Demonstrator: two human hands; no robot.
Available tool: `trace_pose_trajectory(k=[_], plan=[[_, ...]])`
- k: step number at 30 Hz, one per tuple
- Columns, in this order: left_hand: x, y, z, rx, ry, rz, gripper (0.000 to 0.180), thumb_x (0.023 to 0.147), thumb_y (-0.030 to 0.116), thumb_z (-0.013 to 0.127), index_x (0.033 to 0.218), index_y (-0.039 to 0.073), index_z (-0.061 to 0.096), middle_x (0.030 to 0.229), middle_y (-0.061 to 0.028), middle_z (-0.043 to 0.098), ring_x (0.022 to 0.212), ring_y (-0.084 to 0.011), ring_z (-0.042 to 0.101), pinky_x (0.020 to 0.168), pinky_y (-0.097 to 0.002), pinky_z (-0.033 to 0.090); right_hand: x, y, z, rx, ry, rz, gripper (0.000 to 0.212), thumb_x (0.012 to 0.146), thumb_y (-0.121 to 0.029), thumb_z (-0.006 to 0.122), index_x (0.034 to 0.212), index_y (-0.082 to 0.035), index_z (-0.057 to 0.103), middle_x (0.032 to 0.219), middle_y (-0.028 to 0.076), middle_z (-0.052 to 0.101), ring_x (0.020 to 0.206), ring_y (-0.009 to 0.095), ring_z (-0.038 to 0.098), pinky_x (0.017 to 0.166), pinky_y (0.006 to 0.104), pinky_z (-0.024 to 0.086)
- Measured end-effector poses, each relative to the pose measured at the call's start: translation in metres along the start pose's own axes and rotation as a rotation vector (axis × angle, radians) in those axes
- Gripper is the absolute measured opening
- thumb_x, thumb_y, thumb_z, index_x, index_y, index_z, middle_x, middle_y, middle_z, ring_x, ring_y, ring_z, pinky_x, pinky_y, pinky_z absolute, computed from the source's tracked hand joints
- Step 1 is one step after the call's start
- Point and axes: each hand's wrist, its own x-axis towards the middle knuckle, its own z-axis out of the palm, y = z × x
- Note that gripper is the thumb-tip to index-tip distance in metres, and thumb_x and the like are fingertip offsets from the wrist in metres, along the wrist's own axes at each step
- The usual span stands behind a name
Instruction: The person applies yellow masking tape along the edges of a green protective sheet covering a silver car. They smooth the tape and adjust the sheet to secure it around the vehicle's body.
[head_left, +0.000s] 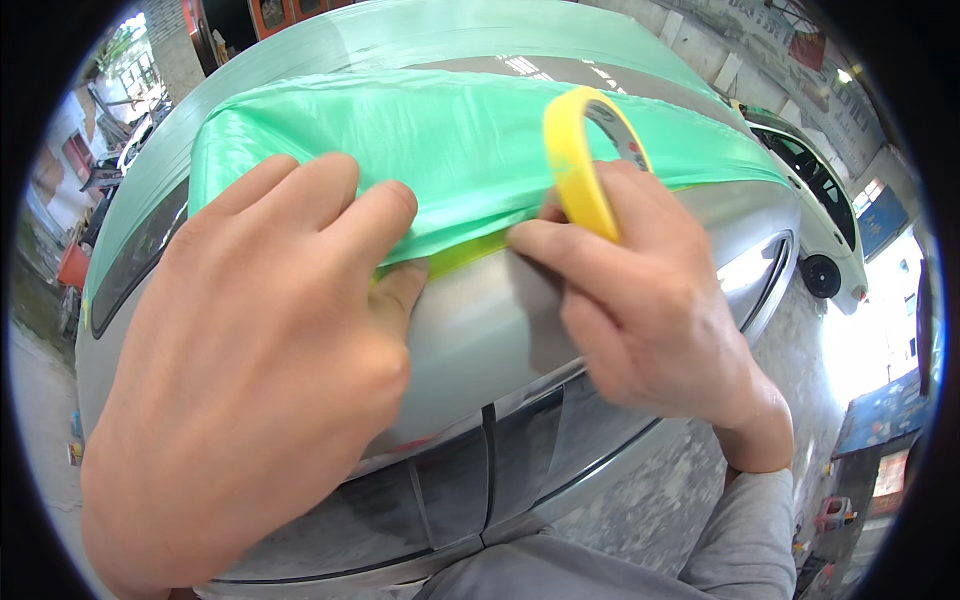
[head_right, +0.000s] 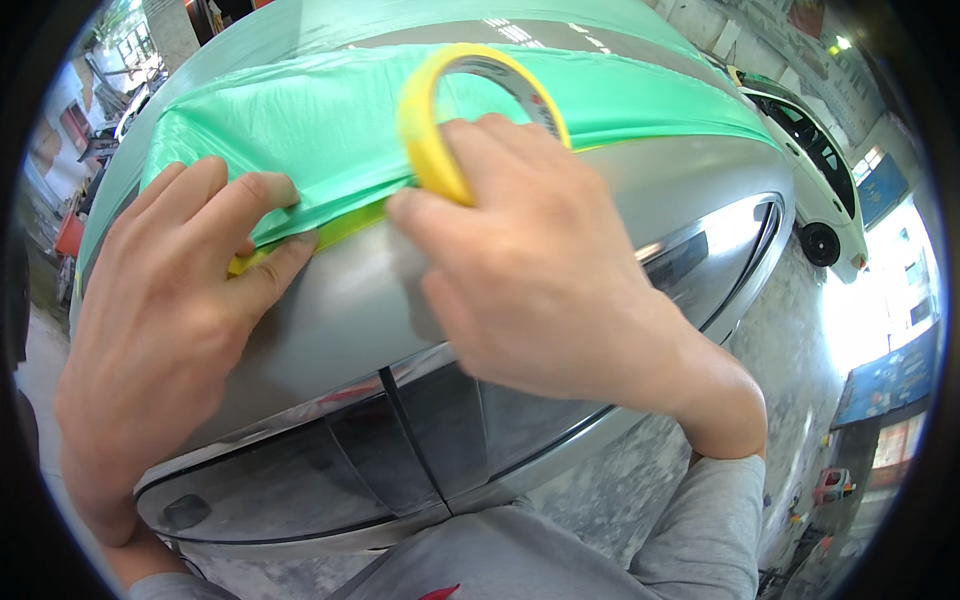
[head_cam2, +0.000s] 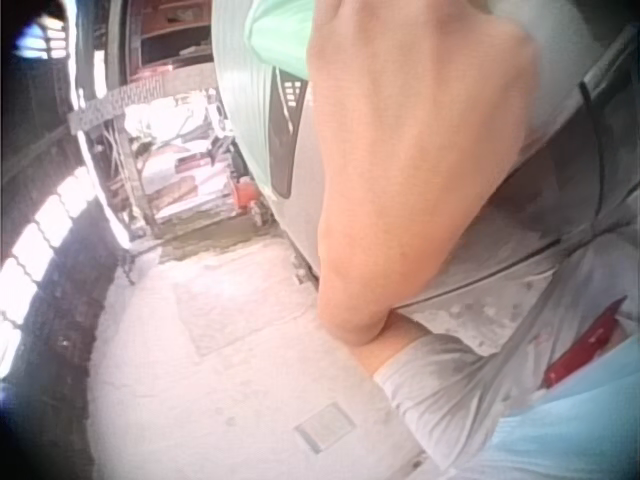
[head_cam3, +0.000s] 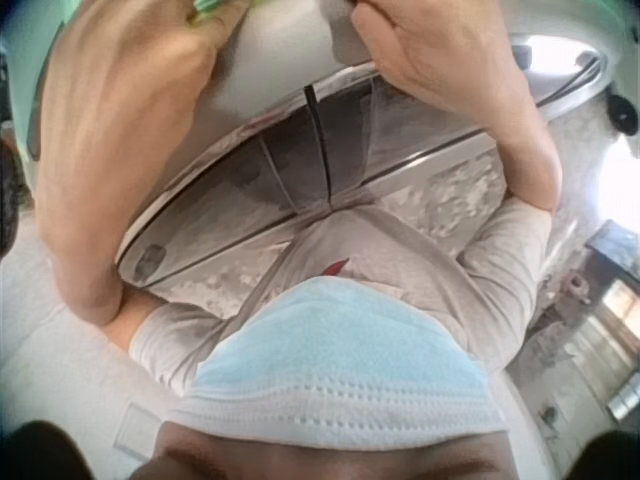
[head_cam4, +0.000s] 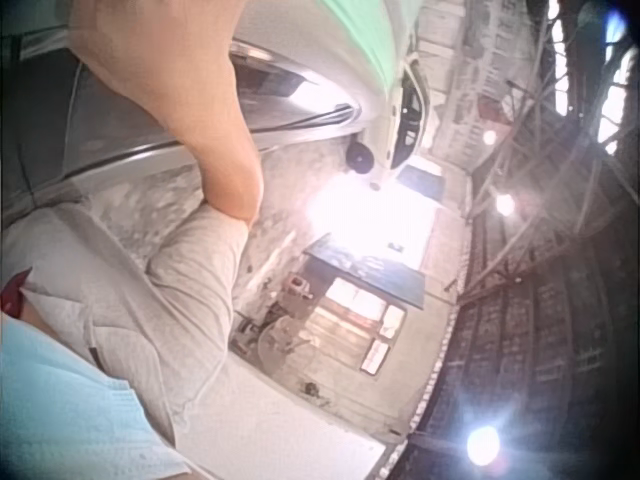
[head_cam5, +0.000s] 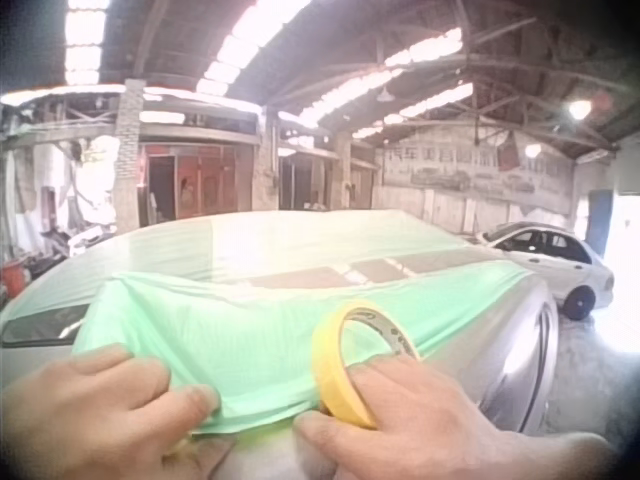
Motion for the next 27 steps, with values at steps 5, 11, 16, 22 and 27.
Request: trace_pose_trajectory(k=[5, 11, 16, 22, 27], plan=[[-0.010, -0.012, 0.004, -0.068, 0.032, 0.064, 0.032, 0.079, 0.002, 0.076, 0.110, -0.004, 0.084, 0.116, -0.0120, 0.071, 0.097, -0.0291, 0.065, 0.086, -0.0419, 0.056, 0.009, -0.034, 0.030, 0.070, 0.073, -0.092, 0.043, 0.071, -0.001, 0.073, 0.113, 0.005, 0.076, 0.103, 0.019, 0.062, 0.093, 0.039, 0.062, 0.081, 0.0494, 0.052], [-0.025, -0.036, 0.012, -0.137, 0.345, 0.086, 0.058, 0.069, -0.020, 0.061, 0.120, -0.003, 0.082, 0.125, -0.0175, 0.078, 0.113, -0.0376, 0.074, 0.113, -0.0516, 0.058, 0.015, -0.043, 0.037, 0.031, 0.153, -0.102, 0.035, 0.074, -0.001, 0.074, 0.109, 0.004, 0.077, 0.100, 0.018, 0.061, 0.094, 0.040, 0.062, 0.082, 0.0498, 0.052], [-0.047, -0.037, 0.033, -0.295, 0.464, -0.023, 0.072, 0.065, -0.023, 0.051, 0.127, -0.001, 0.082, 0.120, -0.0197, 0.080, 0.121, -0.0392, 0.076, 0.120, -0.0577, 0.054, 0.012, -0.042, 0.029, -0.011, 0.148, -0.106, 0.027, 0.083, -0.002, 0.071, 0.110, -0.001, 0.078, 0.101, 0.019, 0.064, 0.096, 0.041, 0.063, 0.089, 0.0522, 0.050], [-0.109, -0.073, 0.019, -0.169, 0.394, 0.026, 0.050, 0.073, -0.018, 0.071, 0.117, 0.002, 0.083, 0.115, -0.0114, 0.082, 0.110, -0.0344, 0.076, 0.102, -0.0436, 0.064, 0.014, -0.050, 0.030, -0.046, 0.241, -0.098, 0.016, 0.083, -0.008, 0.075, 0.095, 0.001, 0.080, 0.092, 0.017, 0.067, 0.093, 0.037, 0.068, 0.091, 0.0499, 0.052], [-0.167, -0.089, 0.005, -0.134, 0.298, 0.066, 0.048, 0.076, -0.012, 0.077, 0.121, 0.004, 0.085, 0.120, -0.0092, 0.080, 0.104, -0.0298, 0.073, 0.090, -0.0418, 0.062, 0.017, -0.068, 0.028, -0.089, 0.126, 0.069, 0.029, 0.091, 0.000, 0.061, 0.113, -0.001, 0.080, 0.106, 0.019, 0.071, 0.102, 0.042, 0.065, 0.095, 0.0524, 0.051]])
